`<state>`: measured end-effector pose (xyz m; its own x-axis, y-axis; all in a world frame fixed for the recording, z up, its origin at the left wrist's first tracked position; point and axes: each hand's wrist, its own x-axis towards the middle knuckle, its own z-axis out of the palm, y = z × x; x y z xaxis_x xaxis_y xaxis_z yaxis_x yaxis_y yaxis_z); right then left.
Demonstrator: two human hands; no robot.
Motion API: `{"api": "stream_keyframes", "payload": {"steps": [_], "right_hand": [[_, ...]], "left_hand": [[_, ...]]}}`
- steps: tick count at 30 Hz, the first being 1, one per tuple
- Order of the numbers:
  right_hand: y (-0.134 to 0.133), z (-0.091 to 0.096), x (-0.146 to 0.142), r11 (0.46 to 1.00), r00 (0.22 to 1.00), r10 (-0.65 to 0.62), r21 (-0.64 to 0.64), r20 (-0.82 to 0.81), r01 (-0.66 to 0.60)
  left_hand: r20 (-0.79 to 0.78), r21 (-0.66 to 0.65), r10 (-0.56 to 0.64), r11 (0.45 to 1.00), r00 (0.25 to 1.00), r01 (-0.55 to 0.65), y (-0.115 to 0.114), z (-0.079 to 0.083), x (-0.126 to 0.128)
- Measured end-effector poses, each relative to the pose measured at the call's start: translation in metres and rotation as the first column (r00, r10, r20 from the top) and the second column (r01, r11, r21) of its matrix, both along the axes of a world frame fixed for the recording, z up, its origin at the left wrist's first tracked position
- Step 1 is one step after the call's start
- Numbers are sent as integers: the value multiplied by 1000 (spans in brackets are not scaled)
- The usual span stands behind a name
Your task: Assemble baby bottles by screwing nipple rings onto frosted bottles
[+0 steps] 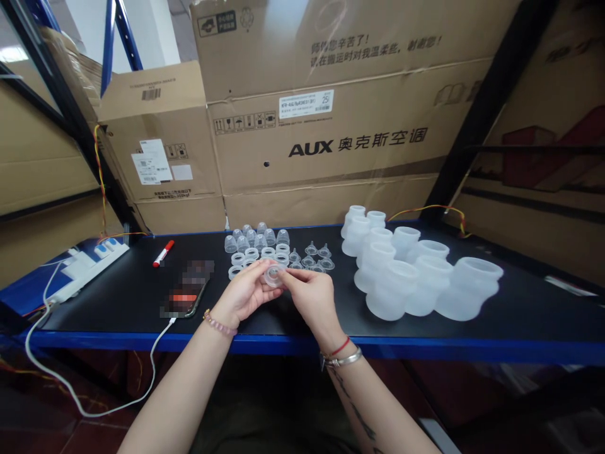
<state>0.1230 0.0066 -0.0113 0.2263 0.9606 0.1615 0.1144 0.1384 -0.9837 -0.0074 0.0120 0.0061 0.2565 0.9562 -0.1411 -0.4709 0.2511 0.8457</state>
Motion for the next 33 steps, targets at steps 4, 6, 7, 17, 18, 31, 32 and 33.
{"api": "stream_keyframes", "payload": {"steps": [4,6,7,17,18,31,32,33], "right_hand": [[-1,-1,-2,993,964,-113,60,240,101],[-2,-1,-4,994,943,-100,75,317,80],[-2,-1,-5,995,937,-92,76,337,70],[-9,3,-3,981,957,-187,89,223,171],[-11,5,-1,982,970,-180,90,165,167],[-27,6,41,974,972,-209,63,-110,217],[-30,4,45,971,969,-226,59,-99,233],[-34,2,50,967,967,-241,60,-86,247]], "left_hand": [[1,25,30,999,1000,-30,0,-1,1],[-24,58,46,997,999,-45,-1,-2,1],[-36,72,47,996,998,-45,-1,-2,2],[160,-66,25,998,987,-14,1,1,-1],[209,-98,6,995,978,15,1,3,-3],[404,-110,58,994,913,-14,1,16,-16],[386,-94,53,995,921,-18,0,15,-16],[362,-75,51,997,931,-25,-1,15,-14]]}}
